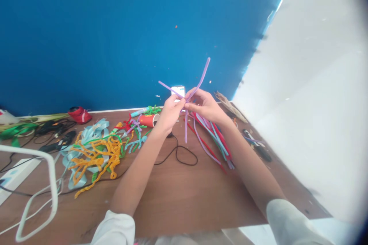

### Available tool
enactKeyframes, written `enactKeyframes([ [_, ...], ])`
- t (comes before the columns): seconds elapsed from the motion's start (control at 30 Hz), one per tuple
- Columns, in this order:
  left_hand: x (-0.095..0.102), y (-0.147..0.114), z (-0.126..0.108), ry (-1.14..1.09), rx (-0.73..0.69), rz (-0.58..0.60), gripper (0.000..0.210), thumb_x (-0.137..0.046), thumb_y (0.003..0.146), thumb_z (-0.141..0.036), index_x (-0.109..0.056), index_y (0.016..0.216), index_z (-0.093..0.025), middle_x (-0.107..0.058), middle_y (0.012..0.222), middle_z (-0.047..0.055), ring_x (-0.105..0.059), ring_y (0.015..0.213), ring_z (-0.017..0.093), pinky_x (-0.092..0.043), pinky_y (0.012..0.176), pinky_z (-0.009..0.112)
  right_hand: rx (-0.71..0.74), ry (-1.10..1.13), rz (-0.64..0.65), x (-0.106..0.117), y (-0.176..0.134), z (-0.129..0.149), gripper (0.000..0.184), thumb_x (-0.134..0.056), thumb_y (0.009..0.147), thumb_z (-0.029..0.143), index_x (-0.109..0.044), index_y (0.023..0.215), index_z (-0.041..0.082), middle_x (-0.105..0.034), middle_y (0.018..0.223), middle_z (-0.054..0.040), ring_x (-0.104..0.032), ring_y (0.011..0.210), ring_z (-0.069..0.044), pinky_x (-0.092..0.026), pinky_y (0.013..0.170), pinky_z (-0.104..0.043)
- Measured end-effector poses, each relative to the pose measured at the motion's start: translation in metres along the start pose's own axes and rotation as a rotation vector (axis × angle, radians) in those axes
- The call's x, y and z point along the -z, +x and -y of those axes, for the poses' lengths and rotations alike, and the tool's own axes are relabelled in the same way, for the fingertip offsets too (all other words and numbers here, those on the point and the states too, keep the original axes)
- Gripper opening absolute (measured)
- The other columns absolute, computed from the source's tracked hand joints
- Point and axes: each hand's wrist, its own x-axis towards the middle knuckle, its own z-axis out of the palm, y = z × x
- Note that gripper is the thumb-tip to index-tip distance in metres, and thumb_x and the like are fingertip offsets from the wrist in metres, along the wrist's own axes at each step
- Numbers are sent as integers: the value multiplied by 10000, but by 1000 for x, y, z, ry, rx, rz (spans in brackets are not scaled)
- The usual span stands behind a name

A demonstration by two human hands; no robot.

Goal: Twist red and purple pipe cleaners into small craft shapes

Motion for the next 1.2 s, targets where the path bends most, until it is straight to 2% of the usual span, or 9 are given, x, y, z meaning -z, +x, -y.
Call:
enactKeyframes([
  [0.17, -2, -1, -3, -6, 33, 19, 119, -551, 901, -274, -556, 907, -155, -645, 756, 21, -645, 695, 125, -567, 669, 262, 33, -101, -6, 8, 0, 1, 206, -695, 835, 364, -648, 923, 184, -643, 892, -40, -591, 823, -176, -475, 737, -308],
  [0.43, -2, -4, -10, 116, 42, 125, 129, -573, 886, -210, -563, 994, -140, -698, 820, 59, -670, 703, 134, -550, 624, 238, -27, 43, -35, 12, 0, -4, 248, -678, 850, 418, -644, 908, 179, -638, 819, -28, -576, 738, -152, -466, 676, -282],
  [0.73, 4, 0, -1, 211, -71, 76, 73, -559, 900, -236, -566, 925, -167, -710, 792, 37, -669, 651, 107, -487, 586, 185, -75, 72, -117, 9, 0, 0, 268, -658, 864, 445, -677, 884, 179, -618, 748, -11, -551, 682, -129, -458, 653, -265],
  [0.97, 5, -2, -1, 279, -95, 93, 97, -554, 898, -270, -550, 929, -178, -704, 774, 34, -657, 634, 112, -447, 536, 178, -93, 93, -195, 8, 1, -7, 295, -693, 824, 470, -670, 806, 177, -600, 657, 7, -520, 591, -114, -436, 576, -253],
  [1.2, 7, -2, -1, 359, -157, 109, 91, -552, 893, -272, -563, 913, -184, -656, 707, 2, -638, 647, 107, -455, 582, 190, -84, 130, -259, 7, 2, -5, 247, -713, 811, 413, -673, 774, 173, -592, 608, 14, -493, 538, -104, -397, 529, -249],
])
